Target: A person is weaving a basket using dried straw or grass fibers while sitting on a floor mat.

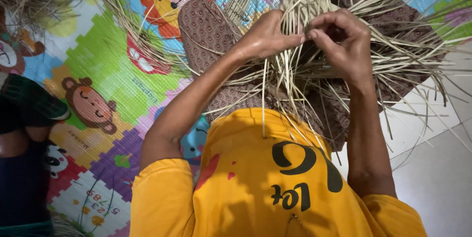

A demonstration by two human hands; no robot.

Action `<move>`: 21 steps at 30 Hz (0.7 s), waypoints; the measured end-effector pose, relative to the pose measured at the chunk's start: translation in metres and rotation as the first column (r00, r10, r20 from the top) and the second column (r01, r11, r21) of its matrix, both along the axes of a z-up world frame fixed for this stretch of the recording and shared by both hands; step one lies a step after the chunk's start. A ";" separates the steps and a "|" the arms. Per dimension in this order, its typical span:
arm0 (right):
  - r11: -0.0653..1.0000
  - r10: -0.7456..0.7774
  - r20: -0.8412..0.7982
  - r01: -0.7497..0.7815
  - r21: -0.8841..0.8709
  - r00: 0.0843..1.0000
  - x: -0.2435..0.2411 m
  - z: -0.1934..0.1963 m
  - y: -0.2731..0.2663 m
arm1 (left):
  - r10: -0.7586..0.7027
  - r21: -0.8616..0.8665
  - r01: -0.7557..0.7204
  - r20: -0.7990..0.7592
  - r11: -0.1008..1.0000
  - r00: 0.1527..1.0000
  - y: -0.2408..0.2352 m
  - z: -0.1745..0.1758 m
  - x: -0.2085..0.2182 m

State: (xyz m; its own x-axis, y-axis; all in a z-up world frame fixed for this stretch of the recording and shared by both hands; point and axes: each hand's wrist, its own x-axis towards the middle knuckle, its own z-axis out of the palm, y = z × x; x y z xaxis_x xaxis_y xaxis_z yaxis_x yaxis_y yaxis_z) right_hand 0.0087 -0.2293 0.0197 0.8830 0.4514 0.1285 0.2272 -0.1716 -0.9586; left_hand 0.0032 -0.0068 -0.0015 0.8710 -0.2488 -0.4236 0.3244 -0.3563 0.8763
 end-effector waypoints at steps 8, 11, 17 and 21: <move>0.980 -0.118 0.050 0.125 -0.153 0.992 -0.014 0.010 0.005 | 0.044 -0.078 -0.039 0.066 0.996 0.997 -0.001 -0.011 -0.001; 0.942 -0.107 0.132 0.143 -0.303 0.986 -0.011 0.021 0.014 | 0.049 0.025 -0.049 0.000 0.998 0.999 -0.008 0.004 -0.002; 0.982 -0.108 0.051 0.114 -0.149 0.993 -0.003 0.013 0.010 | 0.044 0.021 -0.047 0.116 0.999 0.992 -0.005 -0.016 -0.001; 0.997 0.069 -0.151 -0.071 -0.006 0.986 -0.003 0.015 -0.006 | -0.054 0.089 0.045 0.097 0.995 0.994 -0.007 0.001 0.000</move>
